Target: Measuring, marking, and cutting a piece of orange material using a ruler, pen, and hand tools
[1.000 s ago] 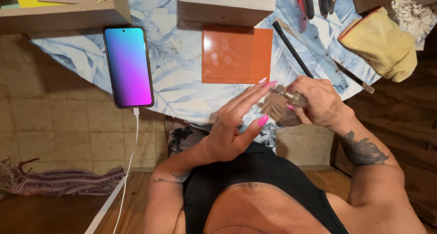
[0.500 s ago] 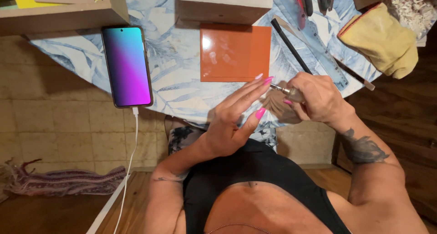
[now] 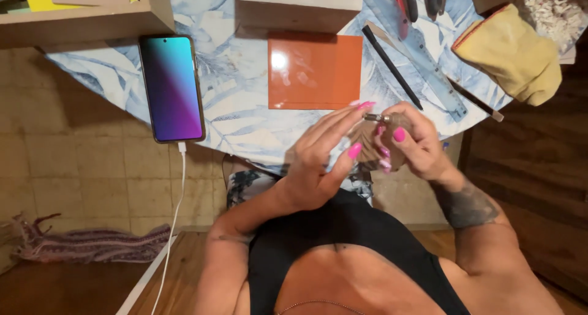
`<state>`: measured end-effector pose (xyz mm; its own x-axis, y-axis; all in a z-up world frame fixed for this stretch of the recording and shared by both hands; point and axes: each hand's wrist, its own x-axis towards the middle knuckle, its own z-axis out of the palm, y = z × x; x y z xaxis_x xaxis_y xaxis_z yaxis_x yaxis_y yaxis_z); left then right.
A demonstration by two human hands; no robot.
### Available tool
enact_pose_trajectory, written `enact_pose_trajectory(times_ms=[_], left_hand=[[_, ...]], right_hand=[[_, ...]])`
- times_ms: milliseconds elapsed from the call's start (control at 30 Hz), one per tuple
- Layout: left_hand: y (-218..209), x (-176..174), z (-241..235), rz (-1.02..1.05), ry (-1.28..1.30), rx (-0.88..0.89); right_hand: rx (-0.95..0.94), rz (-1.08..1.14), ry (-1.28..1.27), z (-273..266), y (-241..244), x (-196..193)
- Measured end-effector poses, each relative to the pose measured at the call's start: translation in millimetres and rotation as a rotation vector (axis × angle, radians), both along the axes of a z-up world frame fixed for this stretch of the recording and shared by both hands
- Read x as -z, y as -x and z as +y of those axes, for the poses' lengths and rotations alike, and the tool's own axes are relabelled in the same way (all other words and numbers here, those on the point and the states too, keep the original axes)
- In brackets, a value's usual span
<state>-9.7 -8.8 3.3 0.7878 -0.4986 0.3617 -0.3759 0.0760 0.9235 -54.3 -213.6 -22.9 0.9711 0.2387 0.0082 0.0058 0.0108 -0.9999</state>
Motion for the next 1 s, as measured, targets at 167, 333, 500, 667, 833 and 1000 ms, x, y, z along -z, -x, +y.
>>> enact_pose_trajectory(times_ms=[167, 333, 500, 667, 833, 1000], left_hand=[[-6.9, 13.9, 15.1, -0.228, -0.044, -0.204], [-3.0, 41.4, 33.0, -0.302, -0.596, -0.461], [-8.5, 48.9, 37.8, -0.406, -0.790, -0.545], [-11.4, 50.4, 41.2, -0.437, -0.826, -0.518], [-12.0, 57.4, 43.5, -0.418, -0.817, -0.499], [-12.2, 61.9, 45.2, -0.382, -0.808, -0.479]], right_hand=[[0.119, -0.279, 0.670, -35.4, -8.9, 4.8], [-0.063, -0.304, 1.057, -32.9, -23.8, -13.3], [-0.167, -0.364, 1.168, -30.7, -31.5, -16.1], [-0.221, -0.399, 1.205, -33.8, -33.7, -9.3], [-0.212, -0.399, 1.319, -39.2, -32.6, 1.1], [-0.236, -0.364, 1.300, -39.0, -34.7, 2.6]])
